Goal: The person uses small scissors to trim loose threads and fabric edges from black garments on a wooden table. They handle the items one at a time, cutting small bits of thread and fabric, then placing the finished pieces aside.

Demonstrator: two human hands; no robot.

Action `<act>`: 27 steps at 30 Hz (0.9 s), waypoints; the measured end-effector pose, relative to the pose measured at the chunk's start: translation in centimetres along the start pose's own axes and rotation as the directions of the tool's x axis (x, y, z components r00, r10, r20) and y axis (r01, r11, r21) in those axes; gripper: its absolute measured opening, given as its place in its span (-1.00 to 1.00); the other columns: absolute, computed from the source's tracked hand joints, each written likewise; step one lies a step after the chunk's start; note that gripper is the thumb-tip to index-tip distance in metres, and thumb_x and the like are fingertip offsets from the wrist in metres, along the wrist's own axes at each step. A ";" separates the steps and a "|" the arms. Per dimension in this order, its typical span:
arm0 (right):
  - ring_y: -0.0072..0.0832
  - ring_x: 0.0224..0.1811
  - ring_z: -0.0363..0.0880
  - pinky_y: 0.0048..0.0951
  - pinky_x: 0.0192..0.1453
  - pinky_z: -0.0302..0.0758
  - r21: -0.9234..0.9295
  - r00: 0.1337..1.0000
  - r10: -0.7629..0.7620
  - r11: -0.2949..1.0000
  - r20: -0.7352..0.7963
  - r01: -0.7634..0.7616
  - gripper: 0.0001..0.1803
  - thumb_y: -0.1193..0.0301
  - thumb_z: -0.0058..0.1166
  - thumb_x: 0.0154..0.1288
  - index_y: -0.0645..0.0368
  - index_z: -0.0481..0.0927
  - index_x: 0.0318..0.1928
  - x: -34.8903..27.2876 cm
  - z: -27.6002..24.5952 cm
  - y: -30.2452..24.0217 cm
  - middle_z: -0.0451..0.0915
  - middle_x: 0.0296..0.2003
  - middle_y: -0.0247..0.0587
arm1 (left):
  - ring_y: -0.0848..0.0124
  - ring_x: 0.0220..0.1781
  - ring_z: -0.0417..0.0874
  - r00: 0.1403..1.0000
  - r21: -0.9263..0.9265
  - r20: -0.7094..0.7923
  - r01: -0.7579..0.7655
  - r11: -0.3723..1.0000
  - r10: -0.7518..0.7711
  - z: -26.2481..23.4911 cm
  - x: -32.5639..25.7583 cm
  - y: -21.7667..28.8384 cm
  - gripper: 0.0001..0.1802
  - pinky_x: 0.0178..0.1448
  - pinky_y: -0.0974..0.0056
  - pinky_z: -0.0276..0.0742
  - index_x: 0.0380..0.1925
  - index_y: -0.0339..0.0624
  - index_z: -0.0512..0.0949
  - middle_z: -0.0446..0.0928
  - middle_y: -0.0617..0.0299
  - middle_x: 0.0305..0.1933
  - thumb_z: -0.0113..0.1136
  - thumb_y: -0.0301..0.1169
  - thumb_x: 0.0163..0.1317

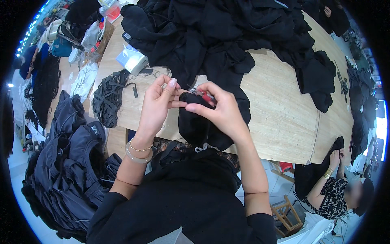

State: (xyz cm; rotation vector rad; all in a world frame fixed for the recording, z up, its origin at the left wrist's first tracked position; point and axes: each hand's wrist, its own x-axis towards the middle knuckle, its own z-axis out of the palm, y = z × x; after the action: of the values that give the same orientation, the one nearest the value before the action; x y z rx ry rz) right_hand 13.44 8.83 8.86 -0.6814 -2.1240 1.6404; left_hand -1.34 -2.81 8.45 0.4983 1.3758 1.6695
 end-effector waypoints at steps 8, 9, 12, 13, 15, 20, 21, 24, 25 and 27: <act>-0.83 -0.56 0.13 -0.65 -0.46 0.06 0.600 0.949 0.312 0.749 0.055 -0.281 -0.83 0.33 0.18 0.39 0.09 0.59 -0.37 -0.2 -0.6 0.8 0.30 -0.59 -0.66 | 0.55 -0.15 0.63 0.963 0.193 0.231 -0.183 0.964 0.137 -0.4 -0.9 0.7 -0.77 -0.05 0.37 0.68 -0.02 -0.33 0.53 0.58 0.23 -0.11 0.14 -0.56 0.34; -0.83 -0.57 0.13 -0.65 -0.46 0.05 0.612 0.947 0.315 0.738 0.058 -0.283 -0.82 0.33 0.18 0.39 0.08 0.59 -0.37 -0.1 -0.7 0.9 0.29 -0.60 -0.67 | 0.58 -0.20 0.61 0.956 0.283 0.250 -0.221 0.933 0.150 -0.5 -1.0 0.7 -0.77 -0.11 0.39 0.67 -0.05 -0.34 0.56 0.58 0.25 -0.13 0.19 -0.58 0.29; -0.84 -0.58 0.11 -0.65 -0.47 0.05 0.638 0.944 0.321 0.711 0.080 -0.296 -0.82 0.32 0.19 0.39 0.07 0.58 -0.38 -0.1 -0.7 1.1 0.27 -0.60 -0.68 | 0.57 -0.21 0.64 0.909 0.497 0.294 -0.409 0.765 0.295 -0.2 -1.1 0.6 -0.79 -0.22 0.44 0.65 -0.14 -0.36 0.63 0.60 0.22 -0.13 0.26 -0.63 0.20; -0.83 -0.58 0.11 -0.65 -0.47 0.05 0.639 0.941 0.327 0.705 0.091 -0.307 -0.82 0.32 0.19 0.38 0.06 0.58 -0.39 -0.1 -0.7 1.0 0.27 -0.61 -0.68 | 0.55 -0.20 0.67 0.881 0.555 0.313 -0.473 0.684 0.355 -0.1 -1.1 0.6 -0.80 -0.25 0.45 0.64 -0.16 -0.36 0.66 0.61 0.20 -0.13 0.27 -0.65 0.19; -0.83 -0.58 0.12 -0.65 -0.47 0.05 0.638 0.937 0.334 0.700 0.106 -0.321 -0.82 0.32 0.19 0.38 0.06 0.58 -0.38 0.0 -0.7 1.0 0.27 -0.60 -0.67 | 0.53 -0.27 0.67 0.832 0.547 0.323 -0.553 0.629 0.451 -0.1 -0.9 0.1 -0.84 -0.31 0.47 0.64 -0.21 -0.37 0.66 0.62 0.18 -0.21 0.28 -0.63 0.19; -0.81 -0.55 0.19 -0.66 -0.43 0.13 0.504 0.940 0.330 0.800 0.081 -0.324 -0.81 0.31 0.17 0.39 0.10 0.58 -0.37 0.1 -1.0 0.8 0.35 -0.58 -0.63 | 0.52 -0.40 0.68 0.853 0.478 0.243 -0.520 0.708 0.463 0.1 -0.7 -0.4 -0.91 -0.37 0.48 0.64 -0.25 -0.40 0.64 0.64 0.18 -0.34 0.24 -0.60 0.26; -0.80 -0.54 0.21 -0.66 -0.41 0.16 0.485 0.957 0.281 0.829 0.066 -0.277 -0.79 0.30 0.17 0.40 0.12 0.57 -0.37 0.2 -1.1 0.1 0.36 -0.57 -0.62 | 0.52 -0.40 0.68 0.883 0.456 0.210 -0.469 0.757 0.421 0.3 -0.8 -0.3 -0.91 -0.37 0.48 0.65 -0.26 -0.41 0.64 0.65 0.18 -0.35 0.22 -0.59 0.28; -0.78 -0.51 0.26 -0.66 -0.37 0.21 0.386 0.989 0.147 0.912 0.006 -0.138 -0.75 0.28 0.17 0.40 0.18 0.57 -0.36 0.3 -1.4 -1.2 0.38 -0.56 -0.60 | 0.53 -0.42 0.68 0.934 0.427 0.181 -0.356 0.831 0.307 0.1 -0.8 -0.3 -0.87 -0.39 0.47 0.65 -0.27 -0.43 0.61 0.66 0.17 -0.34 0.16 -0.53 0.36; -0.77 -0.51 0.26 -0.66 -0.37 0.22 0.324 0.994 0.109 0.941 -0.023 -0.096 -0.73 0.27 0.18 0.39 0.20 0.57 -0.37 0.5 -1.9 -0.7 0.39 -0.57 -0.58 | 0.53 -0.43 0.67 0.944 0.425 0.183 -0.327 0.844 0.273 0.0 -0.8 -0.3 -0.85 -0.40 0.46 0.65 -0.27 -0.43 0.60 0.66 0.17 -0.34 0.14 -0.51 0.39; -0.76 -0.52 0.27 -0.63 -0.39 0.21 0.158 0.999 0.033 0.987 -0.036 -0.027 -0.70 0.24 0.21 0.36 0.23 0.59 -0.38 0.5 -2.8 -0.1 0.40 -0.59 -0.55 | 0.53 -0.43 0.67 0.960 0.420 0.189 -0.270 0.866 0.208 0.1 -0.9 0.2 -0.82 -0.41 0.46 0.64 -0.27 -0.42 0.58 0.66 0.17 -0.33 0.12 -0.47 0.41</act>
State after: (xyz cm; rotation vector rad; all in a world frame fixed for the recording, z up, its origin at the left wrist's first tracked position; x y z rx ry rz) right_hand 14.58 11.34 9.66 -0.6921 -1.9411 1.7741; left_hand -0.89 -3.51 8.82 1.0679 1.6471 1.4709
